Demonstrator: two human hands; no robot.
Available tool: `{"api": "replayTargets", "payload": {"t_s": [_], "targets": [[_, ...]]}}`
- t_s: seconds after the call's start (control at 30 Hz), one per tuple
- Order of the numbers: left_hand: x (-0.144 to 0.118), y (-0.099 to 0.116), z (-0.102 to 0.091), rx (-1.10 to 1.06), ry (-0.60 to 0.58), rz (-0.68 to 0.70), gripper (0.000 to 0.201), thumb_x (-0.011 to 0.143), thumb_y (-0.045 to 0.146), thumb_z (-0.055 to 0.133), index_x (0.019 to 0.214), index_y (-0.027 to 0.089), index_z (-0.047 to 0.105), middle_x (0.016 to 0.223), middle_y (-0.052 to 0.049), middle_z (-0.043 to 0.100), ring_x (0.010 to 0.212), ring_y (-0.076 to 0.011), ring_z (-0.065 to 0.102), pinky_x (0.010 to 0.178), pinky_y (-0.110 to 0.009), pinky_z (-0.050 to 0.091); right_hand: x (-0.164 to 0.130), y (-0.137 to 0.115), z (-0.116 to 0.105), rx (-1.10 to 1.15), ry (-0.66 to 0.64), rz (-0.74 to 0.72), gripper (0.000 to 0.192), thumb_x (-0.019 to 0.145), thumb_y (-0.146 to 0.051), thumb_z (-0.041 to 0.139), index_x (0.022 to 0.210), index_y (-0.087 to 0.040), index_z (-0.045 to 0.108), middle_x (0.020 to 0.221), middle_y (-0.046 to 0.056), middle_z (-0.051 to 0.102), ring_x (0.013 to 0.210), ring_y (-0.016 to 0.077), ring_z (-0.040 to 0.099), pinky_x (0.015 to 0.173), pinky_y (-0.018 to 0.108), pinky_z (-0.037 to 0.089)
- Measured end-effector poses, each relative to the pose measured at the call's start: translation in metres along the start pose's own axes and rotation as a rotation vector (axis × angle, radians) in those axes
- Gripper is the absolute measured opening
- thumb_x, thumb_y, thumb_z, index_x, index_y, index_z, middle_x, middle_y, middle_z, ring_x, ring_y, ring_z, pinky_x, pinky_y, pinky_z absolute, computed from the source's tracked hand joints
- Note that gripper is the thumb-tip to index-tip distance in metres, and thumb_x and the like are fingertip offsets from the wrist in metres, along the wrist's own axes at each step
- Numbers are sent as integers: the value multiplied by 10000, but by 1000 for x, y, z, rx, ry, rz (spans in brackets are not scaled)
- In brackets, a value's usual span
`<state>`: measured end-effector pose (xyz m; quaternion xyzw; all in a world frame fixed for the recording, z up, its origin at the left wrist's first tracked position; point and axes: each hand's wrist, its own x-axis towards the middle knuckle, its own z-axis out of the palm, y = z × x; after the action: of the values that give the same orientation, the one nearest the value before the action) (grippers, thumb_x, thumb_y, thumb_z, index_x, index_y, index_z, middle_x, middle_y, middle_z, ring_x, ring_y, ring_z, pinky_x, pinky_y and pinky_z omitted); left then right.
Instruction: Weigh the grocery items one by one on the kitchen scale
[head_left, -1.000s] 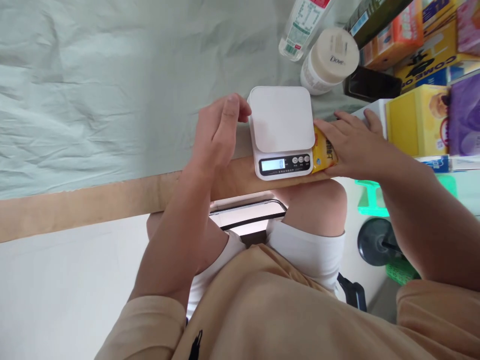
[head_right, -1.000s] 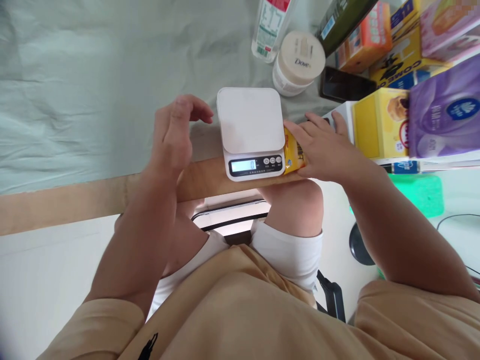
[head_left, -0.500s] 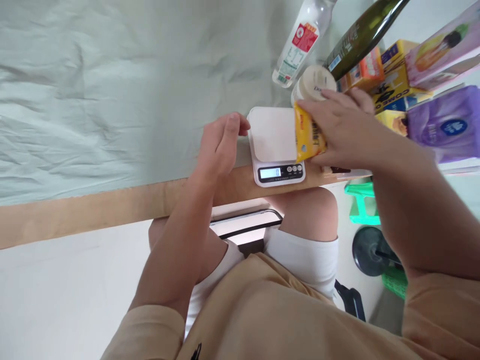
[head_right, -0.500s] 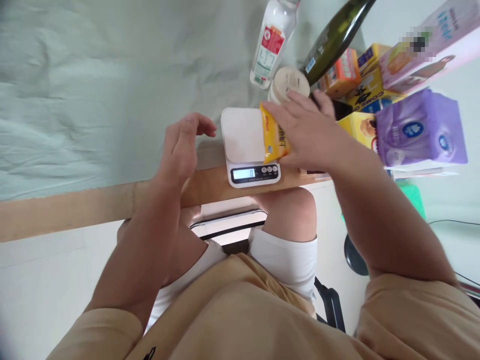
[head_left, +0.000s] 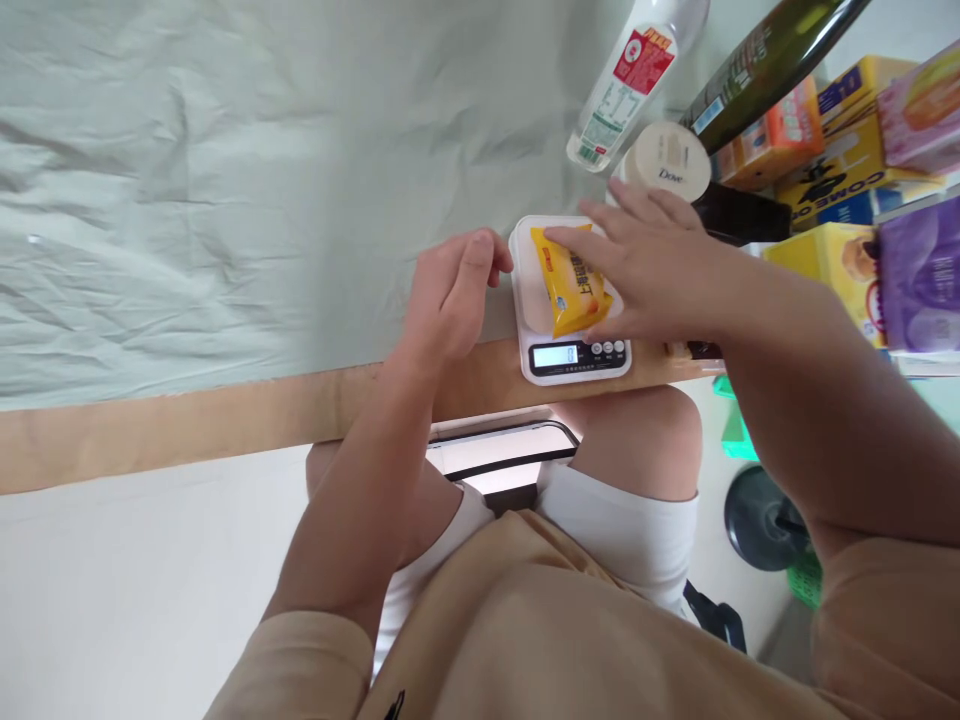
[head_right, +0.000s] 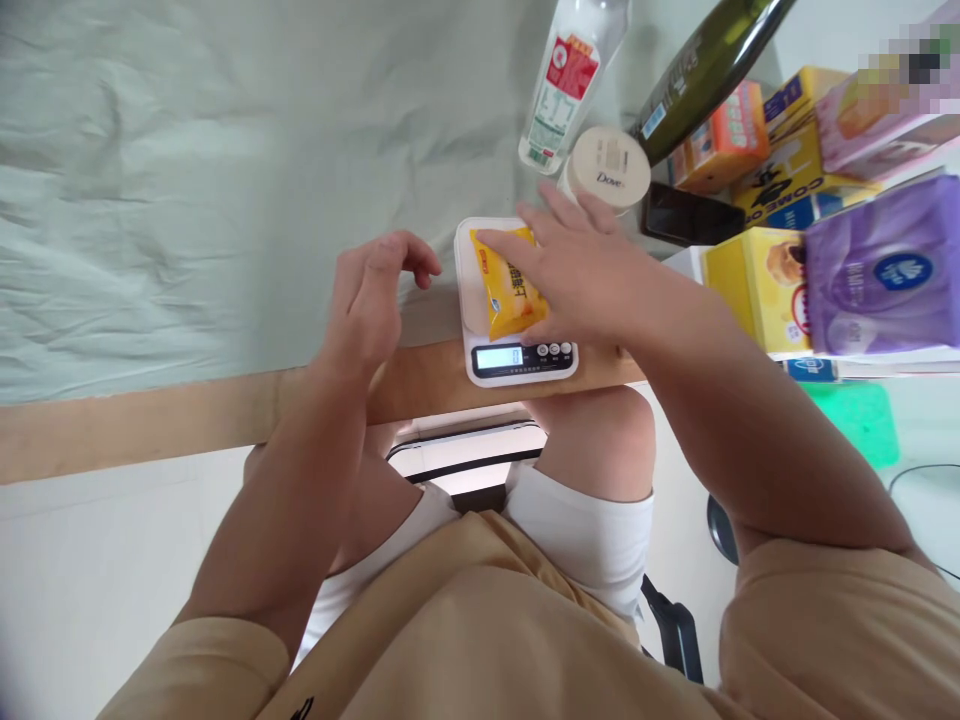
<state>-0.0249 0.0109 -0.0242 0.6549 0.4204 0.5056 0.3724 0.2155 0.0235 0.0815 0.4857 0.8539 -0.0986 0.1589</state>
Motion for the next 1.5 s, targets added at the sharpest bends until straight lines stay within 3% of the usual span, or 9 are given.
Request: {"api": "replayTargets", "payload": {"t_s": [0.1, 0.27, 0.33, 0.47, 0.67, 0.83, 1.03, 1.23, 1.5], "targets": [[3, -7, 0, 7, 10, 13, 608, 1080, 736, 377, 773, 322, 698, 717, -58, 690, 728, -268, 671, 705, -455, 506, -18, -8, 0, 107, 286, 74, 923, 913, -705, 702, 1721, -375, 401, 1849, 72, 374, 1774, 471, 236, 1420, 774, 258], [8, -9, 1, 71, 22, 46, 249, 1000, 403, 632, 769, 318, 668, 689, -23, 647, 652, -236, 592, 628, -442, 441, -14, -11, 51, 783, 1190, 113, 398, 1035, -463, 499, 1356, -254, 607, 1353, 122, 694, 1285, 294, 731, 1065, 503, 603], [6, -3, 2, 93, 23, 58, 271, 975, 342, 652, 710, 299, 617, 657, -9, 600, 626, -208, 533, 607, -435, 410, -5, -8, 73, 871, 1302, 153, 372, 996, -454, 509, 1284, -230, 581, 1252, 125, 676, 1188, 268, 732, 1001, 466, 596], [-5, 10, 2, 132, 44, 58, 397, 1059, 322, 607, 667, 274, 572, 590, 8, 503, 556, -169, 409, 563, -423, 328, -1, -11, 88, 793, 1245, 249, 388, 999, -504, 411, 1265, -237, 502, 1222, 141, 639, 1157, 272, 717, 1020, 476, 601], [-15, 5, 1, 151, 51, 146, 508, 1139, 669, 474, 924, 267, 697, 656, 19, 590, 548, -123, 482, 594, -372, 403, -10, -27, 85, 563, 1029, 430, 461, 1016, -477, 205, 1314, -237, 460, 1246, 161, 573, 1226, 281, 707, 1078, 494, 605], [-16, 19, 9, 240, 102, 121, 396, 1125, 411, 547, 771, 274, 657, 808, -32, 690, 681, -193, 585, 646, -404, 449, -8, -34, 81, 741, 1097, 330, 321, 991, -444, 354, 1205, -239, 477, 1202, 133, 622, 1161, 251, 730, 1039, 440, 616], [-24, 22, 12, 152, 6, 41, 330, 1101, 391, 536, 811, 298, 662, 611, 3, 508, 569, -191, 503, 654, -422, 407, -13, -39, 73, 732, 826, 351, 405, 966, -243, 328, 1351, -223, 453, 1393, 161, 630, 1360, 226, 691, 1135, 413, 589], [-21, 11, 19, 213, 4, 143, 551, 1118, 705, 382, 983, 285, 711, 888, -46, 768, 845, -255, 692, 879, -452, 481, -13, -46, 52, 1062, 921, 309, 335, 935, -287, 468, 1242, -223, 586, 1337, 84, 704, 1297, 187, 715, 1170, 397, 609], [-23, 13, 27, 301, -14, 118, 633, 1117, 745, 301, 1133, 303, 754, 1137, -68, 838, 1161, -319, 729, 1047, -524, 491, -11, -41, 53, 806, 577, 421, 408, 1094, -402, 374, 1439, -386, 592, 1486, 59, 659, 1374, 311, 688, 1054, 512, 664]]}}
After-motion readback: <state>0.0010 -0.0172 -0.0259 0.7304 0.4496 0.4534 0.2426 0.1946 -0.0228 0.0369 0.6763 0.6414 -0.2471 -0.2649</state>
